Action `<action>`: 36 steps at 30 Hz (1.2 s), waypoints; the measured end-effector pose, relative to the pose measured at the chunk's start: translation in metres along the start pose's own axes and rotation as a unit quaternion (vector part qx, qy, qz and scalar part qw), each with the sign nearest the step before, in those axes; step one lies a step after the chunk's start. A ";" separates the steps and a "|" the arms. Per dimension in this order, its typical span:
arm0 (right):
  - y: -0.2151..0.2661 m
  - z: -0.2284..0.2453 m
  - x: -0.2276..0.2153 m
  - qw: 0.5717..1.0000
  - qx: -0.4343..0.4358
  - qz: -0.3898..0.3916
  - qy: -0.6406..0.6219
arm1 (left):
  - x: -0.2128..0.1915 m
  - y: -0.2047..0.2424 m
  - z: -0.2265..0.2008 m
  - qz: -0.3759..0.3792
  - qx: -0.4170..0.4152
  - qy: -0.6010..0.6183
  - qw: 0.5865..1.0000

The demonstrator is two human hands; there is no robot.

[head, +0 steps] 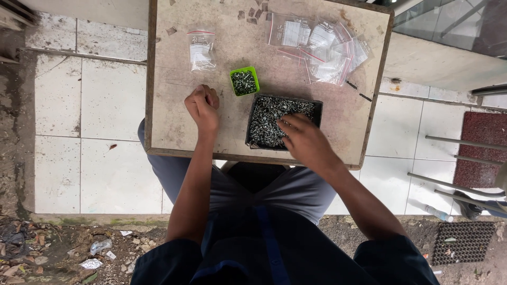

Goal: Sorting small screws from a tray into small plastic bags using a small container as a scoop.

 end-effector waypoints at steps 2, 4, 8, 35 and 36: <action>-0.002 0.005 0.000 1.000 -0.004 0.010 0.004 | 0.000 -0.002 -0.001 -0.001 -0.019 0.005 1.000; -0.005 0.012 -0.005 1.000 -0.009 0.021 0.009 | 0.005 -0.003 -0.016 -0.003 -0.039 0.012 0.999; -0.006 0.010 -0.014 0.998 0.020 -0.007 -0.057 | 0.030 0.010 -0.035 -0.019 -0.259 0.160 0.952; 0.006 0.003 -0.015 0.970 0.026 -0.217 -0.109 | 0.116 -0.038 -0.052 0.380 -0.274 -0.293 0.833; 0.007 0.002 -0.013 0.970 0.027 -0.215 -0.112 | 0.114 -0.038 -0.053 0.370 -0.295 -0.274 0.837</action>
Point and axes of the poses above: each hand's wrist, its own y-axis away from the middle knuckle, its own x-axis out of the palm, z = x × y, the point moved 8 cm from there along -y, towards the middle knuckle, and after that the axes turned 1 degree about y, right-handed, at the moved point
